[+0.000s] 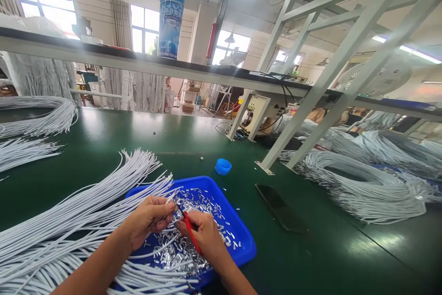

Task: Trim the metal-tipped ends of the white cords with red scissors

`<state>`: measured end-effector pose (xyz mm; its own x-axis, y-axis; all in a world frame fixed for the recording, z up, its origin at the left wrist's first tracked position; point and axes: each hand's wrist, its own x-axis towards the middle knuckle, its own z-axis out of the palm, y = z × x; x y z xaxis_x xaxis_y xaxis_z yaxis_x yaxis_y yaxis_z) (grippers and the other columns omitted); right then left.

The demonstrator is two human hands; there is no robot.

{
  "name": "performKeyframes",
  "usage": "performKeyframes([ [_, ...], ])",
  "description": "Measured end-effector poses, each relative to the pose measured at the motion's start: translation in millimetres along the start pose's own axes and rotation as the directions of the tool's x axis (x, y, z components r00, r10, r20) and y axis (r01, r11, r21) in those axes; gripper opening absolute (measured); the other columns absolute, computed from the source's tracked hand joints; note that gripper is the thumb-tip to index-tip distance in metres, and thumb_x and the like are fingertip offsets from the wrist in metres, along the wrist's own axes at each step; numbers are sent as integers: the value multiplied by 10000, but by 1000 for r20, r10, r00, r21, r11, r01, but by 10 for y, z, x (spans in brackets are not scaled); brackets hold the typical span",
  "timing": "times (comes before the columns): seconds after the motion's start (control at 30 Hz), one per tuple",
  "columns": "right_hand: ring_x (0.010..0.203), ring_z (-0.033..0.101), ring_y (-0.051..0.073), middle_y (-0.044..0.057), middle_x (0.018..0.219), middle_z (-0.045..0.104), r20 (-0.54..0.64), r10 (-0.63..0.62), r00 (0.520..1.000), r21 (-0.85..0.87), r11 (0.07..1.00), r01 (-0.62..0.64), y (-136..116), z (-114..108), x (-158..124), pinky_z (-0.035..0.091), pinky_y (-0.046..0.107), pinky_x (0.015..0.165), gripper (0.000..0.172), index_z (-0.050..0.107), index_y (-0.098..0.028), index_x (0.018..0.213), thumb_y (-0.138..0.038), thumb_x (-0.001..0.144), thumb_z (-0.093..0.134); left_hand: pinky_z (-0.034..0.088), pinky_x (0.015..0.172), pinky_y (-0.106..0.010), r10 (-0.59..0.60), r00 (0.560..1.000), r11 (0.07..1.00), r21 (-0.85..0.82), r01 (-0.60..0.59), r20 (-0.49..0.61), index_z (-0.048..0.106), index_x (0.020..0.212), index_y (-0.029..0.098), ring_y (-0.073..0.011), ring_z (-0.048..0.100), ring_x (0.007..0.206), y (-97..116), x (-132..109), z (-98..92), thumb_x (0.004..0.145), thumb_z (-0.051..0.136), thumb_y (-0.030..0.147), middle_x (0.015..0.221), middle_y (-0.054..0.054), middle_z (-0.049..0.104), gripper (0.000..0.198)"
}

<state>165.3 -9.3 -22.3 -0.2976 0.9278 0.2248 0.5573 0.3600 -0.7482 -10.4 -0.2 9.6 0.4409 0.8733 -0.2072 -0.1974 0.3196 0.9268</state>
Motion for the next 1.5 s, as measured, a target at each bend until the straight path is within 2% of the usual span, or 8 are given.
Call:
performKeyframes([
  [0.2, 627, 482, 140, 8, 649, 567, 2, 104, 995, 152, 983, -103, 28, -154, 45, 352, 238, 586, 292, 643, -165, 641, -454, 675, 652, 130, 403, -180, -16, 996, 999, -41, 12, -83, 542, 592, 114, -19, 332, 398, 4, 7, 10, 653, 709, 367, 517, 35, 480, 309],
  [0.37, 515, 387, 98, -28, 572, 470, 39, 240, 970, 677, 708, -202, -42, -31, 46, 317, 226, 510, 373, 635, -147, 833, -484, 675, 635, 191, 421, -175, 10, 999, 991, 137, -3, -47, 538, 588, 120, -40, 372, 430, -45, 5, 37, 663, 691, 393, 510, 32, 490, 322],
  [0.57, 619, 419, 150, 21, 598, 485, -321, -13, 947, 219, 972, 88, -159, 67, -40, 359, 282, 596, 272, 530, -184, 570, -393, 739, 575, 160, 401, -197, 63, 986, 962, 271, -19, -153, 437, 496, 159, -43, 283, 386, -100, 26, 79, 632, 690, 448, 418, 75, 374, 408],
  [0.63, 602, 408, 147, 14, 582, 457, -317, 21, 948, 284, 956, 74, -168, 26, -38, 359, 283, 581, 280, 477, -195, 549, -386, 728, 576, 158, 406, -198, 72, 989, 963, 267, -35, -130, 454, 506, 154, -45, 278, 400, -85, 12, 92, 626, 698, 447, 435, 75, 372, 399],
  [0.77, 475, 325, 108, -50, 523, 293, -50, 289, 956, 808, 575, -131, -87, -153, 50, 276, 229, 421, 353, 373, -218, 572, -492, 713, 545, 182, 427, -194, 105, 993, 954, 288, -83, -61, 575, 606, 127, -50, 285, 433, -47, -18, 82, 601, 734, 427, 478, 67, 413, 340],
  [0.87, 465, 313, 89, -64, 519, 292, -120, 367, 922, 892, 448, -62, 10, -271, 89, 243, 210, 412, 404, 361, -210, 563, -503, 674, 616, 251, 461, -195, 79, 996, 955, 291, -62, -46, 638, 644, 126, -65, 351, 469, -41, -15, 40, 583, 757, 398, 515, 47, 474, 303],
  [1.13, 634, 483, 132, 3, 696, 554, -140, 126, 982, 327, 942, -74, 11, -197, 15, 370, 240, 582, 239, 618, -171, 776, -406, 735, 616, 411, 640, -243, 6, 997, 989, 148, 6, -81, 728, 816, 142, -125, 547, 628, -14, 5, -61, 521, 811, 289, 691, -19, 647, 340],
  [1.5, 593, 468, 122, -9, 646, 551, -2, -10, 1000, -41, 999, 10, -66, -189, -10, 322, 220, 541, 278, 632, -183, 662, -445, 752, 602, 189, 415, -175, 58, 987, 998, 27, -55, -151, 634, 673, 114, -28, 328, 428, 48, 6, -42, 581, 761, 333, 519, 49, 472, 270],
])
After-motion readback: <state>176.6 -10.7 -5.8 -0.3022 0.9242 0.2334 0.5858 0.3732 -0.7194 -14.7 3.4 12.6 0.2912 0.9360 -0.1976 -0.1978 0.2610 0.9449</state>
